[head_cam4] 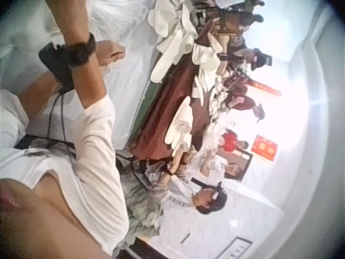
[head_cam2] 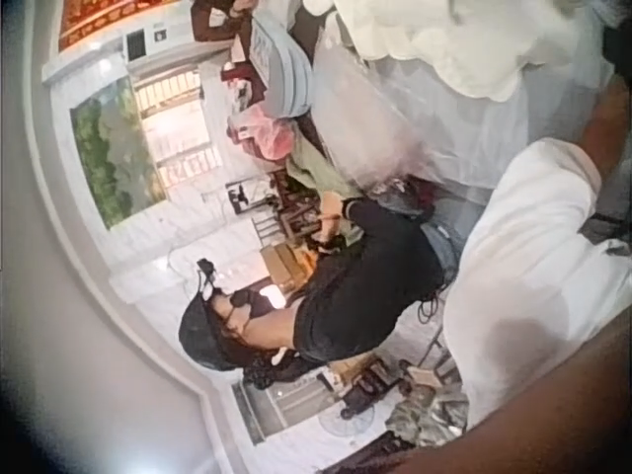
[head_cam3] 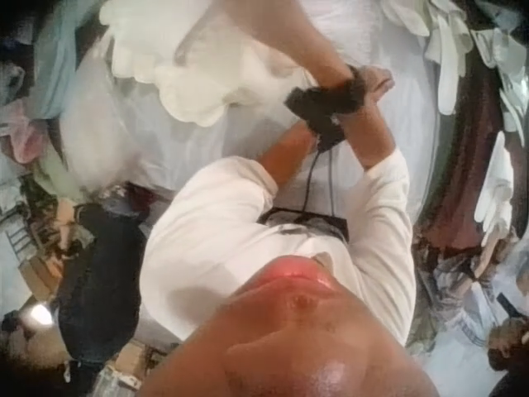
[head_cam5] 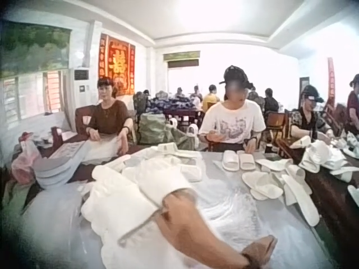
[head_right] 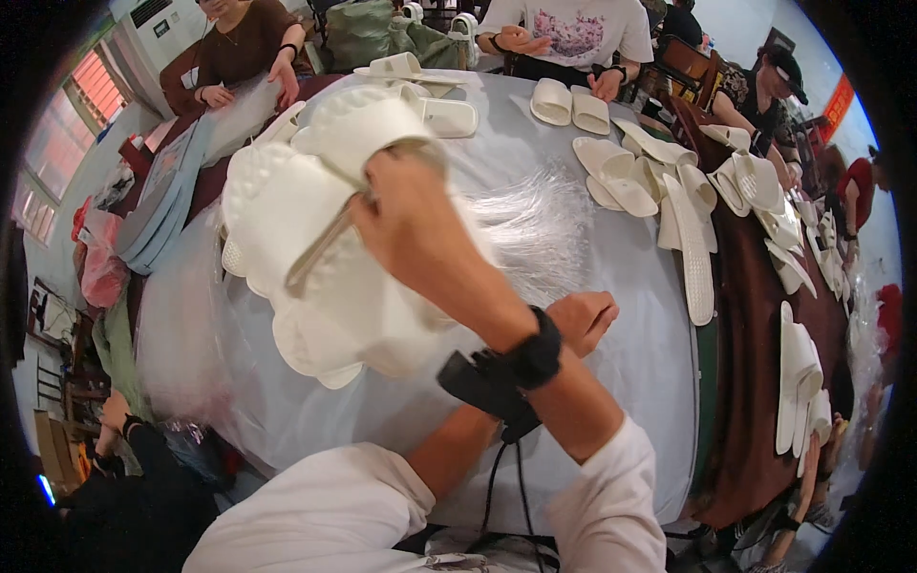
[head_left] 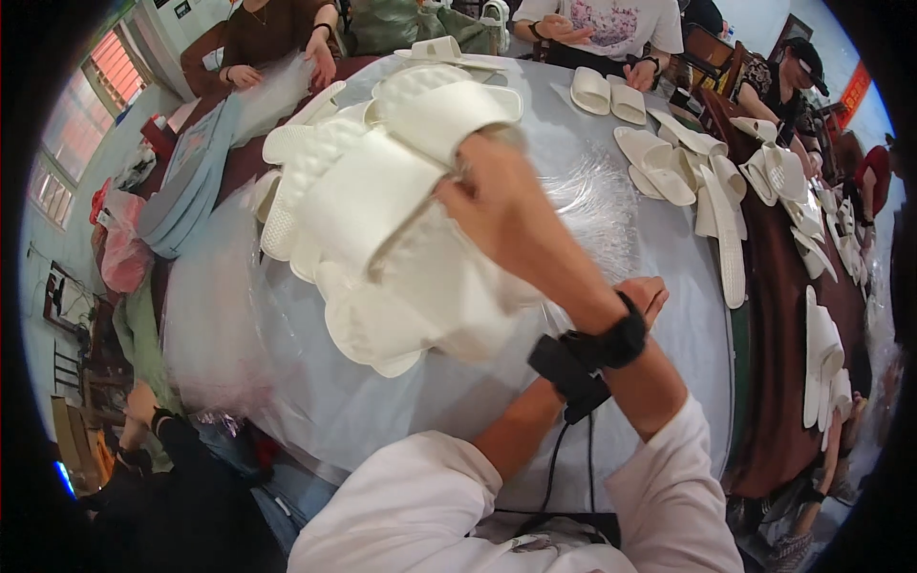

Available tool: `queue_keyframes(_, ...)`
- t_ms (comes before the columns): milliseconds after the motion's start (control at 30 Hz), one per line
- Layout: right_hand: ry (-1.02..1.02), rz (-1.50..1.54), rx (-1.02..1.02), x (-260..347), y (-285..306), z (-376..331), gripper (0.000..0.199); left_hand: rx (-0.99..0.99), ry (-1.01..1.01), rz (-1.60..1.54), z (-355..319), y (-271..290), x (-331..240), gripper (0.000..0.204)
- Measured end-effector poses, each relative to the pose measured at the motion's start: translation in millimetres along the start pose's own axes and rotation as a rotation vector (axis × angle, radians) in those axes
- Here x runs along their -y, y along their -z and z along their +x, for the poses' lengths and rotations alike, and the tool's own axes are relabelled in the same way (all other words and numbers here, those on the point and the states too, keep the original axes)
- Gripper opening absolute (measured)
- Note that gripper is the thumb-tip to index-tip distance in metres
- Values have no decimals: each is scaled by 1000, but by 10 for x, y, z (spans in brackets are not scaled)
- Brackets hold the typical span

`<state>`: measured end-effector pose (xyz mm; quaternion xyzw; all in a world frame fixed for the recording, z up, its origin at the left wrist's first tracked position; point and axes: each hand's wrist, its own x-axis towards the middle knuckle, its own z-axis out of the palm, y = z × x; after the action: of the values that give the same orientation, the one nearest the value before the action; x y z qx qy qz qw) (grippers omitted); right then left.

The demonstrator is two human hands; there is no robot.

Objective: Hand-sewing or threading straps onto white sandals in a factory setting.

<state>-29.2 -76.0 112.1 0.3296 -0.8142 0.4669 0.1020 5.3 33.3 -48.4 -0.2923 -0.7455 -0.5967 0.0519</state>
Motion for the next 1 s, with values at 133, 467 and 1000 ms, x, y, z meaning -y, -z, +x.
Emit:
queue_keyframes(133, 27, 214, 125, -201, -212, -124, 39, 48, 44, 69, 49, 16, -144, 24)
queue_keyframes(467, -172, 193, -139, -379, 1081, -1388, 25, -2, 78, -325, -15, 385, 15, 13)
queue_keyframes(1000, -601, -548, -420, -32, 2107, -3165, 22, -51, -191, 147, 20, 248, -341, 13)
